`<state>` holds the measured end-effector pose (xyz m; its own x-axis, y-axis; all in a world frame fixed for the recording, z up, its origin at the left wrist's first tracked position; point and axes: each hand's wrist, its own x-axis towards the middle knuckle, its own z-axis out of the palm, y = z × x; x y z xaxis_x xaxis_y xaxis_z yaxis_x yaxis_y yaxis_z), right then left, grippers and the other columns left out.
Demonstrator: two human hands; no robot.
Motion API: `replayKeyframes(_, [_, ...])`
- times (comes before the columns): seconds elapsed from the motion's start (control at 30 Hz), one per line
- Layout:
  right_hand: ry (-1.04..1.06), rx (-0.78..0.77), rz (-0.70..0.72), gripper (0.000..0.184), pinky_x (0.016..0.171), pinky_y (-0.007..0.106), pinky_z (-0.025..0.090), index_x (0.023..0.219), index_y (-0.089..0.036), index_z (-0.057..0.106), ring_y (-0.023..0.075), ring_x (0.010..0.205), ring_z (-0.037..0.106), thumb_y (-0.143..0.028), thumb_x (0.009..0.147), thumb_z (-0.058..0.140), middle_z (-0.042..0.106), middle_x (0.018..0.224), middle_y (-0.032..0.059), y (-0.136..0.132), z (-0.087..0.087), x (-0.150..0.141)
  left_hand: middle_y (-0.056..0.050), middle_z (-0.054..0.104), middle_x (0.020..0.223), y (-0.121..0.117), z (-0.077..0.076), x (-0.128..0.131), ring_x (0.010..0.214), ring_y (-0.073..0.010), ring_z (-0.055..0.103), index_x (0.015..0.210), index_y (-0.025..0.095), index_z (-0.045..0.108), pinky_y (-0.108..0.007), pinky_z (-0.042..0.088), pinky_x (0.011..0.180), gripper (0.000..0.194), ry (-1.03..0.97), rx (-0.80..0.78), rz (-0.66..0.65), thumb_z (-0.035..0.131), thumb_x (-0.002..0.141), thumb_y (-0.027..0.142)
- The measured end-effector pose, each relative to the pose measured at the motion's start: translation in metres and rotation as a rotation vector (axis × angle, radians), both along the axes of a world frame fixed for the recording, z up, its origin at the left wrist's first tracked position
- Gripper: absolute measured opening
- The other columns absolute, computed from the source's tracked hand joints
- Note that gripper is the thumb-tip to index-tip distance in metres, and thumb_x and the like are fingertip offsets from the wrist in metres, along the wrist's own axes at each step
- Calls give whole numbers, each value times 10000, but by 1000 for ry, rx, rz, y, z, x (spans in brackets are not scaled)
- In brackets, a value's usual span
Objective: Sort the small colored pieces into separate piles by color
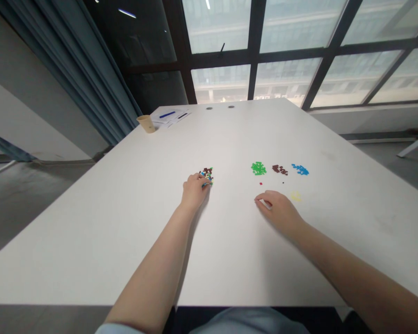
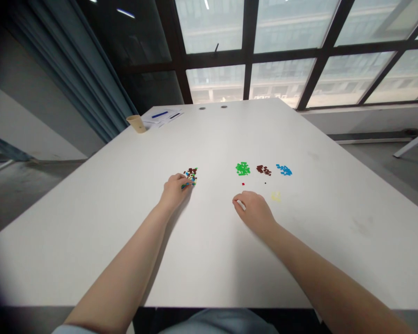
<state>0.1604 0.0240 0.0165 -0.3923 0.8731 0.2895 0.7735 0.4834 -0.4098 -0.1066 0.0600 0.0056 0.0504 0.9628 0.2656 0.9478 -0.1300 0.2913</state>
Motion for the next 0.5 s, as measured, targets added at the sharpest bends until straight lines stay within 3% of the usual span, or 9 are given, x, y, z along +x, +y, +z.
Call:
replayKeyframes(0.3, [73, -1, 14, 182, 622, 255, 365, 781, -183, 636, 135, 619, 484, -225, 810, 462, 551, 650, 15, 3, -4, 1, -36, 607, 991, 3, -1, 4, 964, -237, 496, 810, 260, 674, -370, 402, 763, 164, 92, 4, -33, 524, 756, 217])
replayKeyframes(0.5, [86, -3, 39, 169, 622, 254, 365, 778, -183, 637, 133, 617, 482, -213, 805, 472, 533, 631, 9, 1, -5, 0, -72, 642, 915, -1, 2, 14, 895, -199, 551, 889, 181, 613, -342, 425, 812, 222, -80, 82, -185, 414, 794, 150])
